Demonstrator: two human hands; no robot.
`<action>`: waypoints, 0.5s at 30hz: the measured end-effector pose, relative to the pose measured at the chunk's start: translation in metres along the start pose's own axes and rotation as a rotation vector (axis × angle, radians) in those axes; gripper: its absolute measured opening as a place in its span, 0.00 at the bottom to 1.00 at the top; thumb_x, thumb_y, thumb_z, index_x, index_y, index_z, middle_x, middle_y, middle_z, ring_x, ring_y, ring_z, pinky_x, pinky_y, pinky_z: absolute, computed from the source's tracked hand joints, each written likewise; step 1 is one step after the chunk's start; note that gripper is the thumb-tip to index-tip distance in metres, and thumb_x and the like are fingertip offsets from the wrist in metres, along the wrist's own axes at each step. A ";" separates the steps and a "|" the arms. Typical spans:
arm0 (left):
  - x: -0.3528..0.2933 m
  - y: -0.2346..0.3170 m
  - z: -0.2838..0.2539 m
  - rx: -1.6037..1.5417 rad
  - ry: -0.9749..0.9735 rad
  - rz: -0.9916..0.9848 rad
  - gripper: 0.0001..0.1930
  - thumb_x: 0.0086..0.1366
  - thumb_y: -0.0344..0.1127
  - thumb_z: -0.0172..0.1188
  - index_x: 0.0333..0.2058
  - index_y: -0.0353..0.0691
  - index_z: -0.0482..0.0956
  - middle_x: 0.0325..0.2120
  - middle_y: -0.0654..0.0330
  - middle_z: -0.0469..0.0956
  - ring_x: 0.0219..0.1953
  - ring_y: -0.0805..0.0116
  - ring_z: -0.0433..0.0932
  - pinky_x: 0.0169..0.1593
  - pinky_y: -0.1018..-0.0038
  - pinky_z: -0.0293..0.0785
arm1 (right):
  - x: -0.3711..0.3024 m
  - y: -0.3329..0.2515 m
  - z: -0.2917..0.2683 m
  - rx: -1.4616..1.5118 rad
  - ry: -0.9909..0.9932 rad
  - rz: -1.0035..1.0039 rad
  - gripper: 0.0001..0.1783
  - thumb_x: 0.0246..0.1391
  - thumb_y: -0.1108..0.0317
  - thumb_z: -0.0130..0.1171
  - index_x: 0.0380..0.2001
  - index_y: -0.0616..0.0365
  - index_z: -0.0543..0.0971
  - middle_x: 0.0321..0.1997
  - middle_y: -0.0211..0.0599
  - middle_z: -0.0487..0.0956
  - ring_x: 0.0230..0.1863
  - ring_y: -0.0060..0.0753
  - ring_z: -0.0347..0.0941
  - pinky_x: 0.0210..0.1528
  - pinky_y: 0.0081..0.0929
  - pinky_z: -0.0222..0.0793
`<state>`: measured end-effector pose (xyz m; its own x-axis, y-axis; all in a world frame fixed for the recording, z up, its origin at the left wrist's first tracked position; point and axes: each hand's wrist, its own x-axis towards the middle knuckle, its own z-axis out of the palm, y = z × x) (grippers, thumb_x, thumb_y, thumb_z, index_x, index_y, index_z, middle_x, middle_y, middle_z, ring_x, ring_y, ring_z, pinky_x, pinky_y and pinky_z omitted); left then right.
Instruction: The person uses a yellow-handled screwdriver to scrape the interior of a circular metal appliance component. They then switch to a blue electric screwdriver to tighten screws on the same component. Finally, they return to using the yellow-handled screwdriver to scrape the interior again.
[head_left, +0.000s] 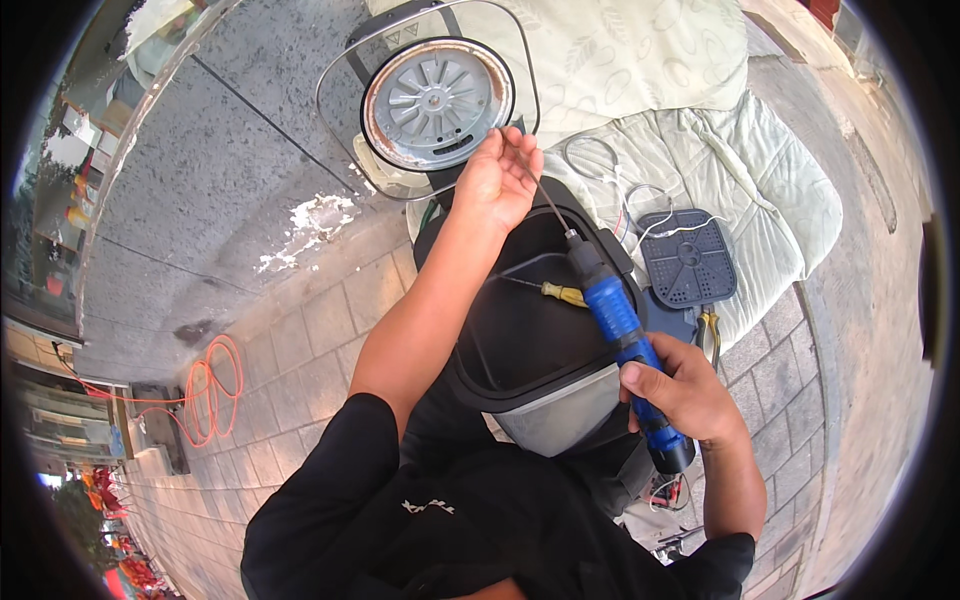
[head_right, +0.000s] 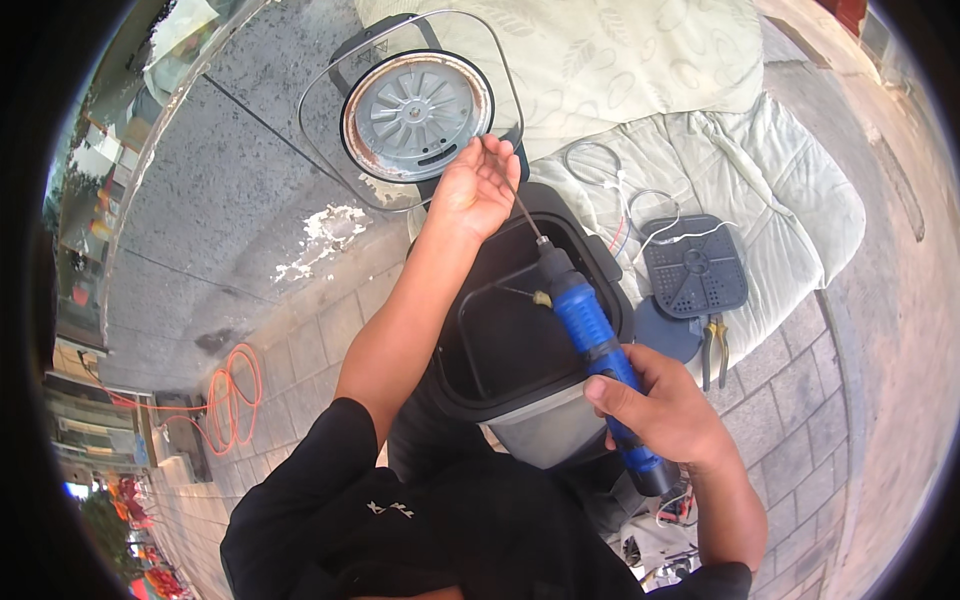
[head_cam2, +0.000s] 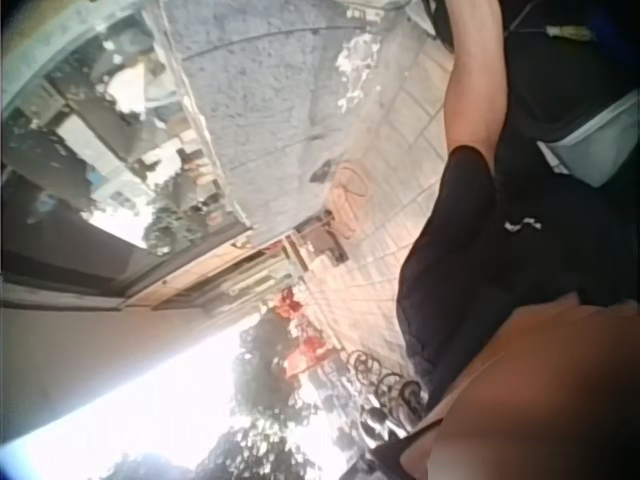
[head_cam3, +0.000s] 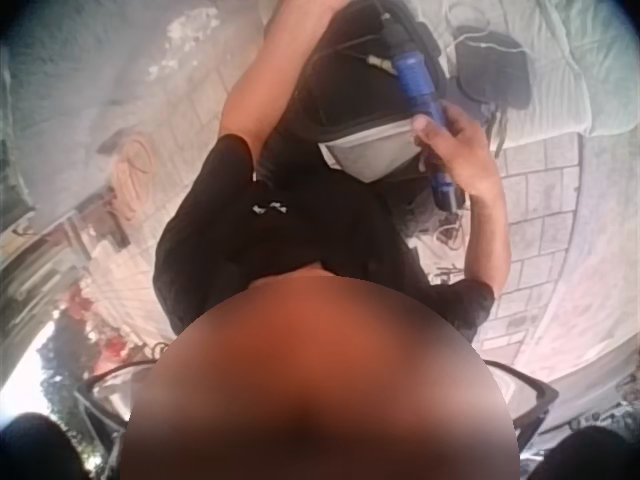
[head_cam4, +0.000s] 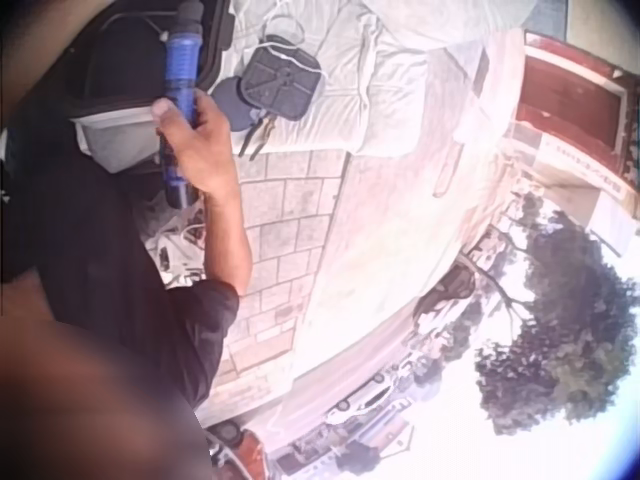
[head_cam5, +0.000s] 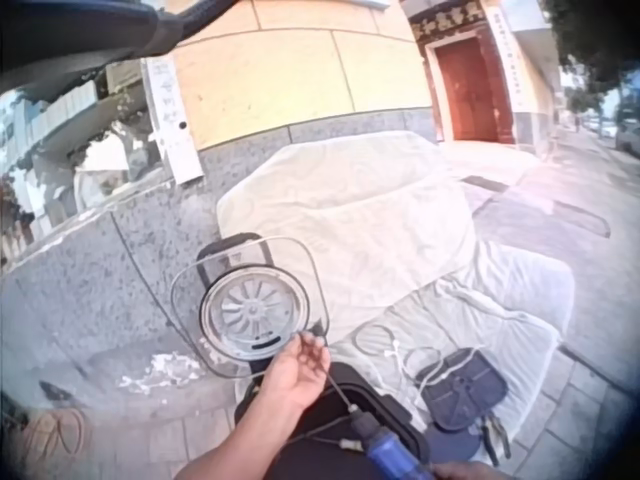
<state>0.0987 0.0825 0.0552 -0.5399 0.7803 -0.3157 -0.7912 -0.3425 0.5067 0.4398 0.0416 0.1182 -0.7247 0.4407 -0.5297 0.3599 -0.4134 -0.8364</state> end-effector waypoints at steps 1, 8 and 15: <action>0.001 0.000 -0.001 0.002 -0.009 -0.005 0.12 0.82 0.40 0.51 0.40 0.41 0.77 0.34 0.65 0.81 0.39 0.68 0.83 0.48 0.67 0.86 | 0.000 0.002 -0.001 0.012 -0.005 -0.003 0.24 0.63 0.54 0.72 0.47 0.64 0.78 0.30 0.33 0.79 0.23 0.26 0.79 0.26 0.26 0.76; -0.014 0.003 -0.003 0.100 0.004 -0.029 0.11 0.80 0.43 0.56 0.45 0.41 0.76 0.38 0.62 0.81 0.42 0.65 0.84 0.47 0.64 0.85 | -0.001 -0.002 -0.001 -0.076 0.022 -0.028 0.24 0.63 0.53 0.72 0.44 0.64 0.78 0.28 0.31 0.78 0.24 0.24 0.78 0.27 0.26 0.76; -0.102 0.061 -0.063 0.983 -0.254 1.080 0.24 0.70 0.33 0.70 0.58 0.37 0.68 0.44 0.56 0.77 0.50 0.65 0.80 0.50 0.64 0.80 | -0.006 -0.013 -0.007 -0.180 0.010 -0.014 0.24 0.64 0.51 0.72 0.41 0.63 0.76 0.27 0.31 0.77 0.24 0.23 0.78 0.28 0.25 0.75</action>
<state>0.0871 -0.0506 0.0681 -0.5810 0.4888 0.6508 0.5134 -0.4004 0.7590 0.4434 0.0503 0.1313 -0.7247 0.4541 -0.5182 0.4496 -0.2582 -0.8551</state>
